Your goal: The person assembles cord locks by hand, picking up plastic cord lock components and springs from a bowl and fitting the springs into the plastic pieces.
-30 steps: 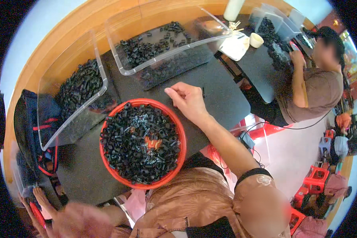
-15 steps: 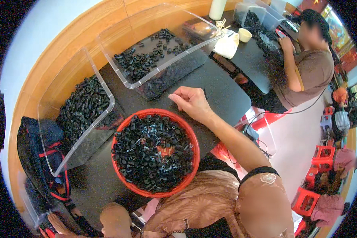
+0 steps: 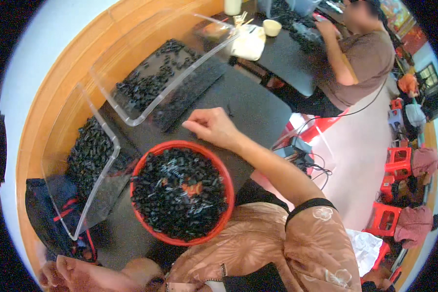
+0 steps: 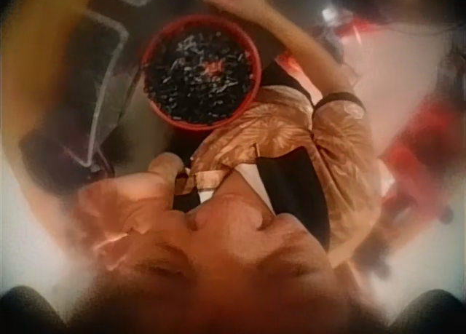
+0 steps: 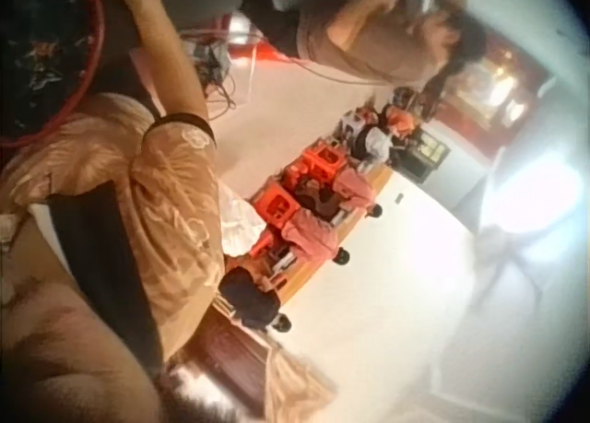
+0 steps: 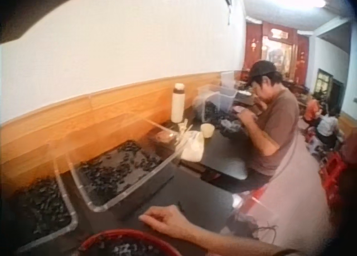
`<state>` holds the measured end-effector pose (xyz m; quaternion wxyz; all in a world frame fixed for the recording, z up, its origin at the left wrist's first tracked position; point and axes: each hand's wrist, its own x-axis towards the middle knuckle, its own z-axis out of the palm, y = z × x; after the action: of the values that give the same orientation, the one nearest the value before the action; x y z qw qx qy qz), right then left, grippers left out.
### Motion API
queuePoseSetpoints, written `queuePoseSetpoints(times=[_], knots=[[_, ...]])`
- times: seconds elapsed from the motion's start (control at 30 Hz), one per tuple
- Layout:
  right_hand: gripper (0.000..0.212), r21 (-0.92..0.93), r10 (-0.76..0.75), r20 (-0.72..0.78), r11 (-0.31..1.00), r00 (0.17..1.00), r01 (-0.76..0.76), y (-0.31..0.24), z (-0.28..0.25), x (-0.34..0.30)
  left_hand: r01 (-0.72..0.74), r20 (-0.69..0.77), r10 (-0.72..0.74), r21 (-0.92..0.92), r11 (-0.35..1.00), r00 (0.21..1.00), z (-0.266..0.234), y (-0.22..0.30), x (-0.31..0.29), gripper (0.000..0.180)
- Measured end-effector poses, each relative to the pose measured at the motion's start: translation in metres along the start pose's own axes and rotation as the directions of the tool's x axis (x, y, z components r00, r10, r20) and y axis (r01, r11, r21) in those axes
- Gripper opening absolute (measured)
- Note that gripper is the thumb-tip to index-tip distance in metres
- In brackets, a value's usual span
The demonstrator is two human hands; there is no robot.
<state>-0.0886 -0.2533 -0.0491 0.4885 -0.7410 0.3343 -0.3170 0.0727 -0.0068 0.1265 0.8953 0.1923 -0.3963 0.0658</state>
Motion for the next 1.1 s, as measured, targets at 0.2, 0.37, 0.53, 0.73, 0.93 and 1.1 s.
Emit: queuePoseSetpoints(times=[0.2,0.37,0.53,0.73,0.93,1.1], knots=[[0.019,-0.144,-0.113,-0.005,0.983,0.994,0.111,-0.002,0.004,-0.004,0.169,0.215,-0.164,-0.005,0.986,0.963,-0.013,0.018,-0.007,0.022],[0.016,-0.167,-0.172,-0.051,0.973,0.984,0.161,-0.004,-0.004,-0.008,0.232,0.348,-0.132,-0.262,0.937,0.928,0.027,0.003,-0.004,0.026],[0.011,-0.166,-0.143,-0.089,0.978,0.986,0.127,-0.025,-0.011,-0.030,-0.231,0.179,0.433,-0.638,0.734,0.883,0.052,-0.023,-0.028,0.032],[0.020,-0.443,-0.452,0.178,0.756,0.874,0.481,-0.064,0.008,-0.063,0.363,0.642,-0.222,-0.094,0.927,0.734,0.014,0.022,0.009,0.033],[0.027,-0.534,-0.461,0.396,0.588,0.794,0.608,-0.064,0.042,-0.062,0.269,0.610,-0.106,-0.182,0.946,0.785,0.008,0.019,0.006,0.018],[0.011,-0.594,-0.476,0.420,0.499,0.773,0.630,-0.062,0.053,-0.061,0.274,0.431,-0.199,-0.119,0.954,0.880,0.008,0.006,0.010,0.021]])
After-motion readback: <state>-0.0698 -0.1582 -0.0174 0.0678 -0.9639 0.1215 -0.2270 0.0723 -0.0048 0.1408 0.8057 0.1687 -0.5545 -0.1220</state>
